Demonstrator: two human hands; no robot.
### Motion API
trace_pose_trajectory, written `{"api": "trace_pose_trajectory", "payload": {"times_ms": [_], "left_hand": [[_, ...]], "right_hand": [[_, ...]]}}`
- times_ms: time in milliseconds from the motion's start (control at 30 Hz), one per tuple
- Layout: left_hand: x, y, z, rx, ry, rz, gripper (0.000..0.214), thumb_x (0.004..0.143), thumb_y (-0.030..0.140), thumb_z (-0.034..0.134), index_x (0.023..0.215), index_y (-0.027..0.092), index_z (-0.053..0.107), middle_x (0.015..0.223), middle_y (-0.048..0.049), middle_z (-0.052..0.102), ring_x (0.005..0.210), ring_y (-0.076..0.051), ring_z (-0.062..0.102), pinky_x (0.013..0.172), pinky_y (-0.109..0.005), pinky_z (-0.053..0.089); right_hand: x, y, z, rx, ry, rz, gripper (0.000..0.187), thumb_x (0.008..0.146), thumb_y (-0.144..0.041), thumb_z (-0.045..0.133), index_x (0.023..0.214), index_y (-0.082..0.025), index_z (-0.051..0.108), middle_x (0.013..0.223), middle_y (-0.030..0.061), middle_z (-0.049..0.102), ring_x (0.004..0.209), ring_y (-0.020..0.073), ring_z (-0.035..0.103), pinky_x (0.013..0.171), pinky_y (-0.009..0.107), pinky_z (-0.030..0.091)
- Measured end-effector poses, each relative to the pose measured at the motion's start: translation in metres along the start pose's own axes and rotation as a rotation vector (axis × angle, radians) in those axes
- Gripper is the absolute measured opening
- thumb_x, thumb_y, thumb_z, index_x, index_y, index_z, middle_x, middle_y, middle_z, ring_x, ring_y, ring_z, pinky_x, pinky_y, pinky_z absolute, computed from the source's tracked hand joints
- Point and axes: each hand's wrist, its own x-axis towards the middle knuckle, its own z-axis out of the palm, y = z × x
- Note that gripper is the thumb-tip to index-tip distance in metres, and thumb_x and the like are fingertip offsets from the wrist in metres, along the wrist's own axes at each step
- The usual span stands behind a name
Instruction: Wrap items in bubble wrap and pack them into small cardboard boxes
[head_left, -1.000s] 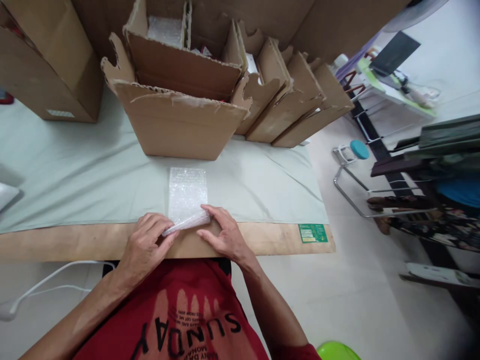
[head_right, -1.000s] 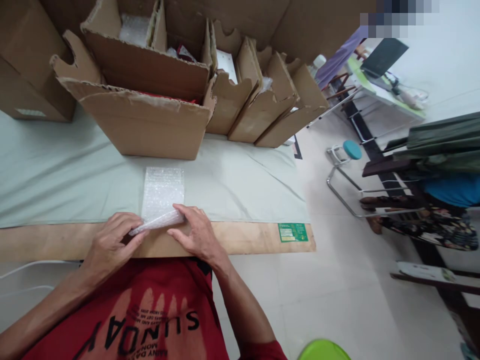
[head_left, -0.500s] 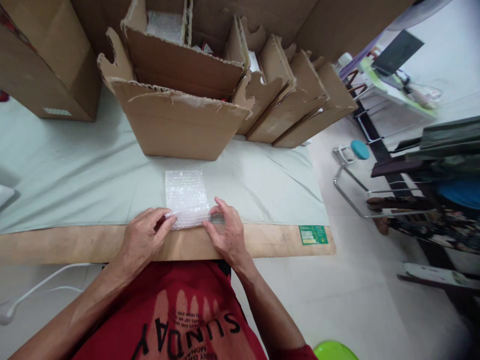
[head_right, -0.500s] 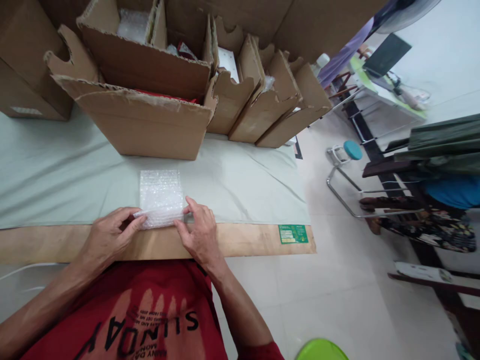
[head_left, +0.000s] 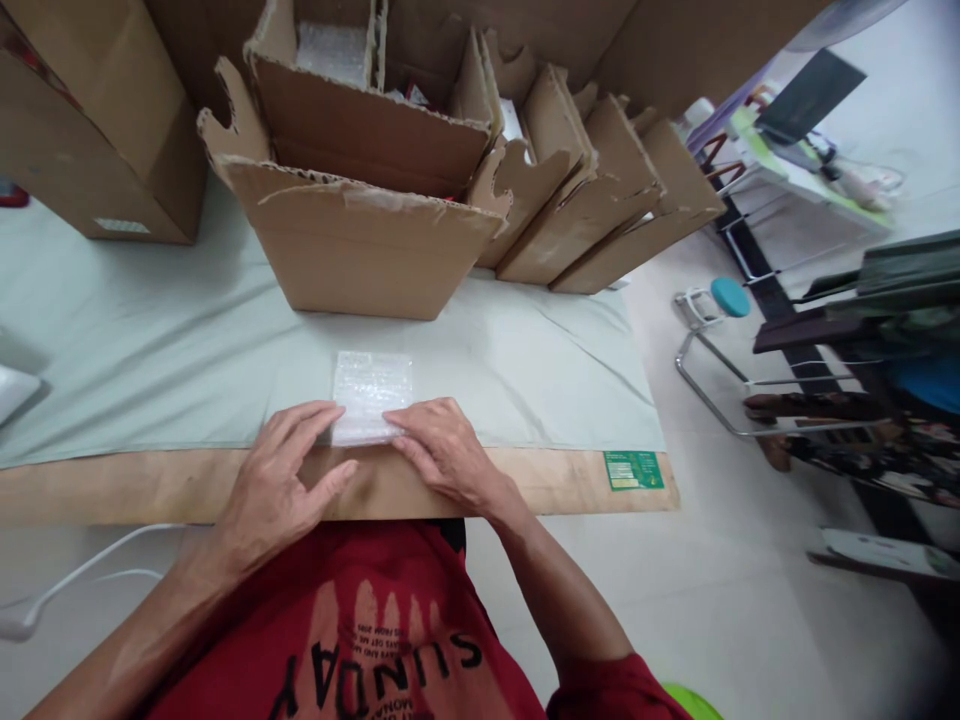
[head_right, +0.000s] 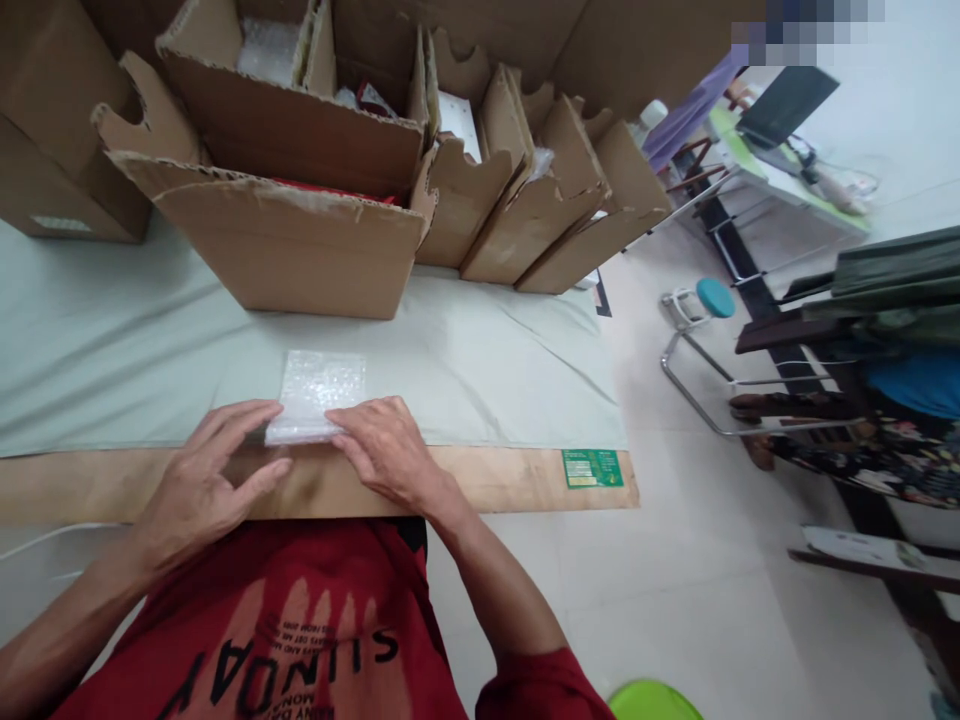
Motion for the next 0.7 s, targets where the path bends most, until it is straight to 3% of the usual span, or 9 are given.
{"api": "trace_pose_trajectory", "payload": {"times_ms": [67, 133, 233, 333, 467, 600, 700], "left_hand": [[-0.002, 0.0, -0.001, -0.027, -0.012, -0.018, 0.032, 0.098, 0.029, 0.059, 0.128, 0.019, 0.062, 0.119, -0.0097, 0.071, 0.111, -0.023, 0.066, 0.096, -0.037, 0.055], [-0.001, -0.001, 0.001, -0.045, 0.008, -0.092, 0.024, 0.098, 0.028, 0.057, 0.117, 0.018, 0.066, 0.112, -0.0094, 0.071, 0.103, -0.021, 0.067, 0.074, -0.028, 0.056], [0.007, -0.004, 0.005, -0.066, 0.019, -0.202, 0.021, 0.095, 0.034, 0.056, 0.101, 0.018, 0.068, 0.107, -0.0103, 0.071, 0.092, -0.02, 0.067, 0.05, -0.023, 0.044], [0.022, -0.005, 0.006, -0.022, -0.009, -0.313, 0.021, 0.092, 0.038, 0.056, 0.089, 0.02, 0.067, 0.088, -0.0052, 0.073, 0.075, -0.018, 0.065, 0.056, -0.026, 0.045], [0.044, -0.003, 0.006, 0.089, -0.07, -0.439, 0.025, 0.09, 0.042, 0.053, 0.084, 0.022, 0.067, 0.079, -0.0036, 0.074, 0.069, -0.019, 0.064, 0.067, -0.033, 0.045], [0.051, -0.002, 0.007, 0.1, -0.058, -0.503, 0.032, 0.088, 0.048, 0.052, 0.086, 0.022, 0.069, 0.081, -0.0059, 0.075, 0.073, -0.023, 0.067, 0.069, -0.036, 0.046], [0.043, 0.004, 0.004, -0.164, 0.013, -0.606, 0.04, 0.084, 0.055, 0.059, 0.102, 0.02, 0.071, 0.09, -0.0067, 0.076, 0.078, -0.022, 0.069, 0.073, -0.036, 0.052]], "right_hand": [[0.003, 0.0, -0.005, 0.062, -0.028, 0.036, 0.031, 0.105, -0.03, 0.055, 0.132, -0.022, 0.069, 0.121, 0.0091, 0.078, 0.105, 0.0247, 0.07, 0.098, 0.043, 0.049], [0.007, 0.0, -0.007, 0.1, -0.049, 0.084, 0.032, 0.105, -0.032, 0.056, 0.134, -0.025, 0.067, 0.124, 0.0069, 0.078, 0.104, 0.0236, 0.071, 0.098, 0.042, 0.049], [0.015, 0.001, -0.005, 0.087, -0.045, 0.168, 0.033, 0.105, -0.034, 0.055, 0.135, -0.026, 0.067, 0.127, 0.006, 0.076, 0.107, 0.0235, 0.071, 0.098, 0.041, 0.049], [0.019, 0.0, 0.0, -0.09, 0.05, 0.218, 0.037, 0.105, -0.037, 0.054, 0.135, -0.02, 0.066, 0.127, 0.0117, 0.074, 0.112, 0.0272, 0.067, 0.098, 0.043, 0.048], [0.017, -0.004, 0.002, -0.316, 0.174, 0.104, 0.046, 0.099, -0.045, 0.064, 0.135, -0.017, 0.065, 0.134, 0.0164, 0.067, 0.117, 0.0312, 0.061, 0.098, 0.046, 0.045], [0.018, -0.004, 0.005, -0.393, 0.037, -0.041, 0.037, 0.098, -0.037, 0.066, 0.132, -0.02, 0.066, 0.133, 0.0134, 0.068, 0.121, 0.0306, 0.058, 0.102, 0.047, 0.041], [0.024, 0.002, 0.008, -0.37, 0.016, 0.007, 0.03, 0.102, -0.026, 0.059, 0.13, -0.02, 0.067, 0.129, 0.0118, 0.072, 0.116, 0.0275, 0.062, 0.096, 0.043, 0.044]]}}
